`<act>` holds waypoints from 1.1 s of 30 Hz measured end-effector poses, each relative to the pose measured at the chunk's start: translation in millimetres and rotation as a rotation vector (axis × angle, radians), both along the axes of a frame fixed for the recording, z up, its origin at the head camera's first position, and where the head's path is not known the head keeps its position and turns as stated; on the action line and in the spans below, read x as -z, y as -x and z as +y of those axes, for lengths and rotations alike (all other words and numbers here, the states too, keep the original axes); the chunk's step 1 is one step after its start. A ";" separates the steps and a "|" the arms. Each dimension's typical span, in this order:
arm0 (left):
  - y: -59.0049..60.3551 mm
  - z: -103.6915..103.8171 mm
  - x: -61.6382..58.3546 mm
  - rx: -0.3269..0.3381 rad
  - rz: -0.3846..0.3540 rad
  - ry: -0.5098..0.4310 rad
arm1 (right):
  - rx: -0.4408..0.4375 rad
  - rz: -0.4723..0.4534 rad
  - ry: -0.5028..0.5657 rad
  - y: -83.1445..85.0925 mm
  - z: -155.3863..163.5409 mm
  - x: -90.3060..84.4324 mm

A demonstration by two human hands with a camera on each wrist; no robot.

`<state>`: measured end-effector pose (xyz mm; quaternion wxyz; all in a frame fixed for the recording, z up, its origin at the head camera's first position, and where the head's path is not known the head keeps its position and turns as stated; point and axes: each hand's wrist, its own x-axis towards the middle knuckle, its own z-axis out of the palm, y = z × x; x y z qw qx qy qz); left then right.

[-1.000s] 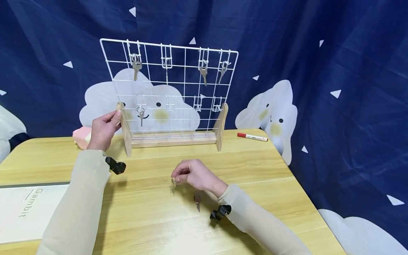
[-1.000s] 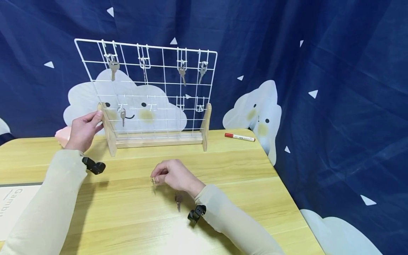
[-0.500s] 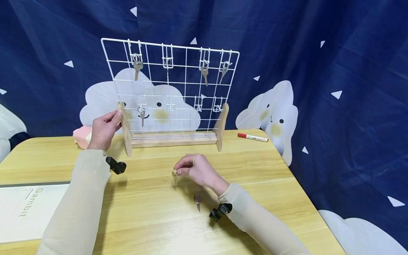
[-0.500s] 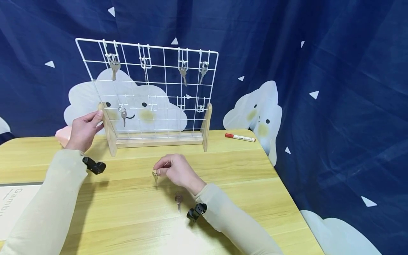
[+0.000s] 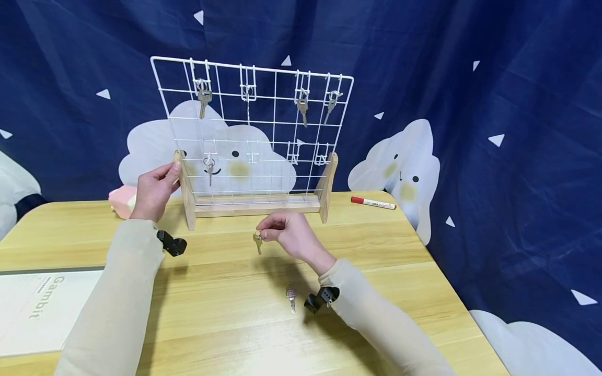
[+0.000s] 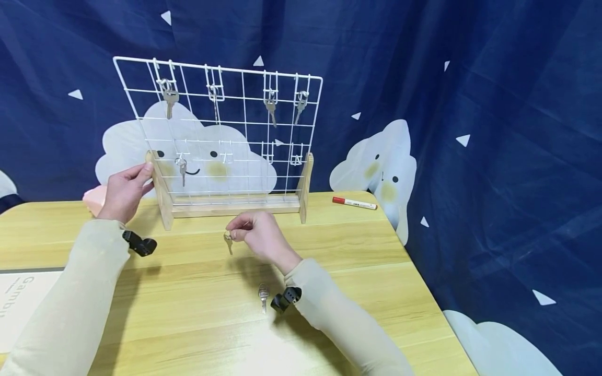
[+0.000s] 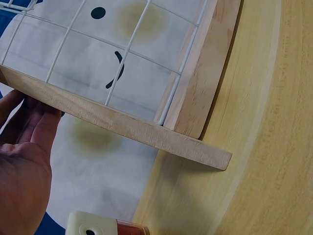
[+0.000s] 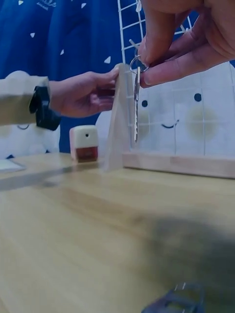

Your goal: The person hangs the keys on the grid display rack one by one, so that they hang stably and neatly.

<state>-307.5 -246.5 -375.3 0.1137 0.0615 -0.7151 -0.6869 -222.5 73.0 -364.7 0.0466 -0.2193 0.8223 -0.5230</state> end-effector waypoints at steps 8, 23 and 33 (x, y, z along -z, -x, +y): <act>-0.7 0.9 0.8 0.001 0.015 -0.070 | 0.040 0.021 0.066 15.7 -3.2 -15.1; -2.4 2.2 -1.6 -0.008 -0.008 0.024 | 0.101 0.060 0.120 31.8 -10.3 -29.7; -3.1 1.4 -1.0 -0.003 -0.010 0.023 | 0.131 0.093 0.107 46.6 -17.1 -39.1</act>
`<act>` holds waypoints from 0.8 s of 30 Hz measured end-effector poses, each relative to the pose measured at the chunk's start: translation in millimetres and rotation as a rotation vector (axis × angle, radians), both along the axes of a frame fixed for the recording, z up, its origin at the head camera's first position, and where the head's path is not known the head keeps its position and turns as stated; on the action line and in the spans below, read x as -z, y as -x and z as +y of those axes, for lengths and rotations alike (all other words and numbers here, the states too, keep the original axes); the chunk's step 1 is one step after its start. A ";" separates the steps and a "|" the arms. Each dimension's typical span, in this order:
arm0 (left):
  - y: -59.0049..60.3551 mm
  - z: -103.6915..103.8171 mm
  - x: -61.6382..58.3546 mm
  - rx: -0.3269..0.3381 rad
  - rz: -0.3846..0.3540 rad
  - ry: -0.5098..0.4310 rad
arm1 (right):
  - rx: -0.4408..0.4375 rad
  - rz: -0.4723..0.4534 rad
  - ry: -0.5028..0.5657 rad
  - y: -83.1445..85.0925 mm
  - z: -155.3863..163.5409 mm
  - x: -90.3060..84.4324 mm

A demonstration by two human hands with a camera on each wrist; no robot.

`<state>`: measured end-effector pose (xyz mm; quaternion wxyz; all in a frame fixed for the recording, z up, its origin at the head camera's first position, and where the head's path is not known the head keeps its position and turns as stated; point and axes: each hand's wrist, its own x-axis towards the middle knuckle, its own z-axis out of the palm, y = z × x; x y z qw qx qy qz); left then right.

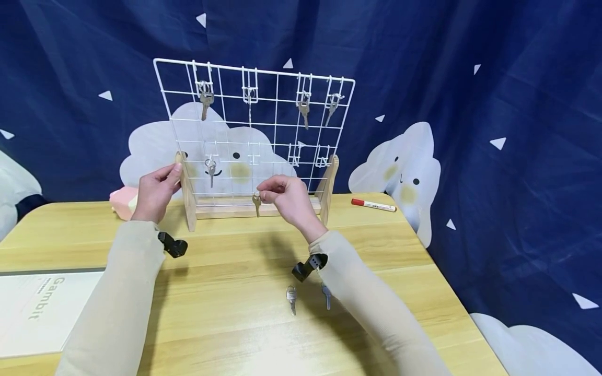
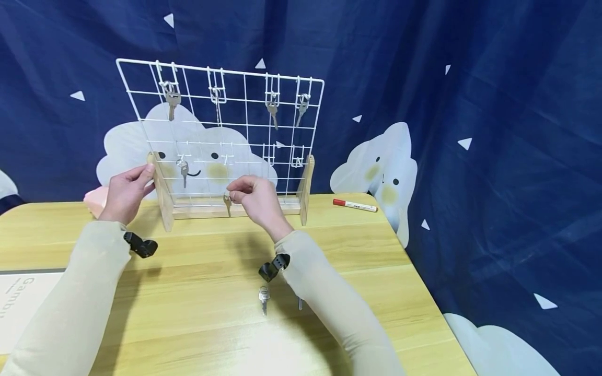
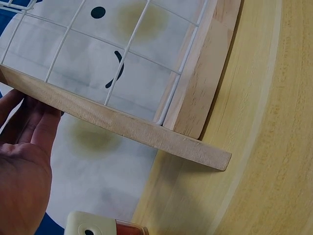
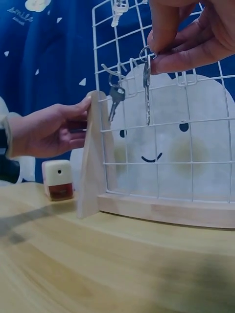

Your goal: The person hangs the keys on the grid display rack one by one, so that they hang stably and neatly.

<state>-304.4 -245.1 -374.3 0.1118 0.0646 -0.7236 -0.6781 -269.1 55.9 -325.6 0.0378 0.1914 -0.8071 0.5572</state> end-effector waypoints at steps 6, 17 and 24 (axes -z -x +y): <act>1.1 -0.1 -0.7 0.004 0.012 -0.024 | -0.013 -0.018 0.094 8.6 -3.0 -3.9; 1.7 -1.4 1.2 0.006 0.011 -0.022 | 0.051 0.016 0.130 20.5 -10.5 -16.0; 1.3 -0.8 2.1 0.004 0.007 -0.019 | 0.093 0.024 0.178 28.5 -17.7 -19.2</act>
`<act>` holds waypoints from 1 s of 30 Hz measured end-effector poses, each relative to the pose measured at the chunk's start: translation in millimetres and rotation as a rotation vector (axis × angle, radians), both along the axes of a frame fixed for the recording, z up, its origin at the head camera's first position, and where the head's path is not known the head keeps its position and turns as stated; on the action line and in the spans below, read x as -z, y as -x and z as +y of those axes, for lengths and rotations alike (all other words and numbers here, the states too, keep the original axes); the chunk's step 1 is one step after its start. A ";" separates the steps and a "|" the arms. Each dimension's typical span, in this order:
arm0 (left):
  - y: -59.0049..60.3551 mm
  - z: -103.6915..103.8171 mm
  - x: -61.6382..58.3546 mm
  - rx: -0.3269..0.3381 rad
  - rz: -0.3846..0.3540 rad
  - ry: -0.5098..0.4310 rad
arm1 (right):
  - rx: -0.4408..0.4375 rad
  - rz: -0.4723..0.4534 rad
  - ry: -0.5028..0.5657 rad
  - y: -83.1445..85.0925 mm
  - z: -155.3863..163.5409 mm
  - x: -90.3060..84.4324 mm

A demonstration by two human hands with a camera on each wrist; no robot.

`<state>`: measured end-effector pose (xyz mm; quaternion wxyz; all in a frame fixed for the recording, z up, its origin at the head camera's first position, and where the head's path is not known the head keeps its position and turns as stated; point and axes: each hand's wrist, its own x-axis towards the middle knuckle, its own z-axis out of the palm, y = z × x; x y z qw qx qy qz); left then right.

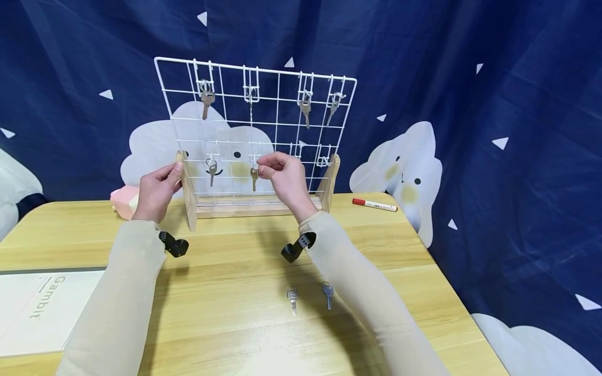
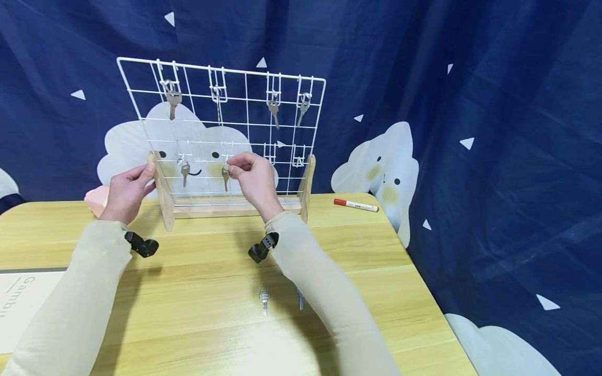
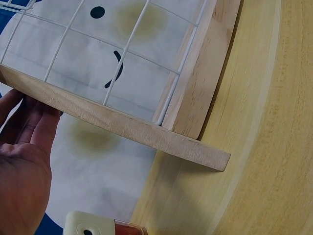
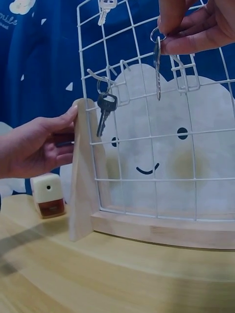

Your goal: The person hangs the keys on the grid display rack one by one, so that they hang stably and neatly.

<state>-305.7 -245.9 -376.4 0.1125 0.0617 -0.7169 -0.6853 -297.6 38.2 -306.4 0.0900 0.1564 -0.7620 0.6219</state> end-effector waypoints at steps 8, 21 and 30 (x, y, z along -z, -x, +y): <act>-0.7 1.6 -0.9 -0.001 0.028 0.016 | 0.034 0.038 -0.047 5.7 -2.5 -0.3; 2.6 0.7 3.6 -0.014 0.075 0.104 | 0.063 0.093 -0.115 13.0 -6.8 6.2; 2.5 -0.4 3.6 -0.019 0.060 0.133 | 0.080 0.081 -0.143 12.4 -5.2 8.0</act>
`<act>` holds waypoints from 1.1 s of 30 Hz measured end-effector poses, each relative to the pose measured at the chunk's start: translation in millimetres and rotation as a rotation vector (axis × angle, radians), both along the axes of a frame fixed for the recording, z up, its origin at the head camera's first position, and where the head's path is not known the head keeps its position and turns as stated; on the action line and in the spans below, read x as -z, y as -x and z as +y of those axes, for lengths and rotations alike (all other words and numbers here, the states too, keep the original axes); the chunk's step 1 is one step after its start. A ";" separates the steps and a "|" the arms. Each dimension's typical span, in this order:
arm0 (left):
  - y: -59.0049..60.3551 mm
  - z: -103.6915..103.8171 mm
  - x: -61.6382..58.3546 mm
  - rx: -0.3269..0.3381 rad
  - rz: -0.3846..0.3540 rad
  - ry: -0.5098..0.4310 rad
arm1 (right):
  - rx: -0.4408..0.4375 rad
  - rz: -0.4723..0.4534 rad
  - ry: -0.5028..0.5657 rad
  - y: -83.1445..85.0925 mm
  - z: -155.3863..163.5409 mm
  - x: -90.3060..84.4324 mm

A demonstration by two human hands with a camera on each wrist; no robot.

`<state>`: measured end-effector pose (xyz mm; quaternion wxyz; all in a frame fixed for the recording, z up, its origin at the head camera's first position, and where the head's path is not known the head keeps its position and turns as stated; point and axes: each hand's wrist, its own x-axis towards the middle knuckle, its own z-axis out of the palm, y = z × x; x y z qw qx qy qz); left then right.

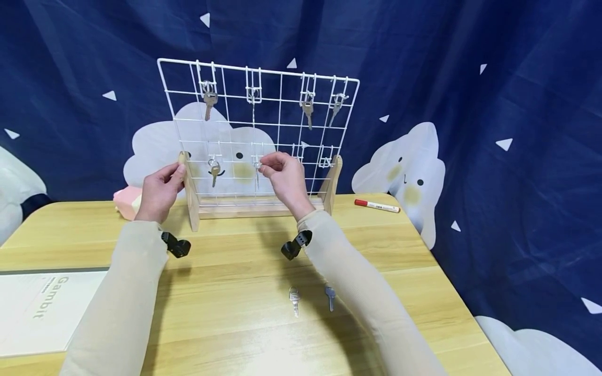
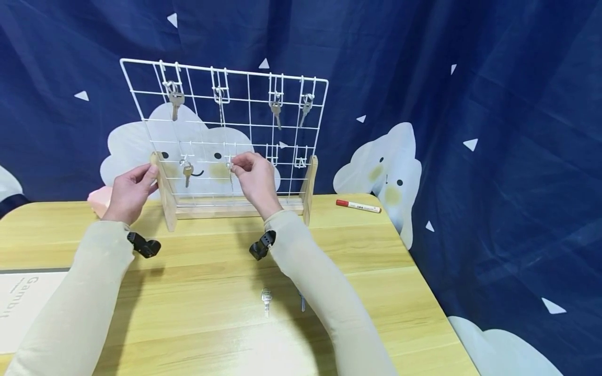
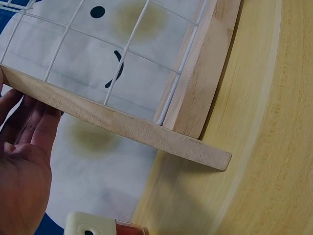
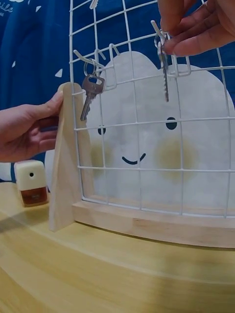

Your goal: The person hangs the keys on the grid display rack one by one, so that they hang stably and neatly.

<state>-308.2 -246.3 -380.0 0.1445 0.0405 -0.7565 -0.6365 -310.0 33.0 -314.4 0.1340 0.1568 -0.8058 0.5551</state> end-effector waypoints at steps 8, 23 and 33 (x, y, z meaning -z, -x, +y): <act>-0.9 3.1 0.7 -0.001 0.031 0.046 | 0.015 -0.006 -0.045 -4.5 6.7 7.7; 1.1 1.1 0.8 0.017 0.027 0.029 | -0.113 -0.030 -0.226 -31.9 34.4 29.8; 0.5 2.4 0.4 0.017 0.014 0.011 | -0.197 -0.085 -0.303 -48.9 52.4 39.9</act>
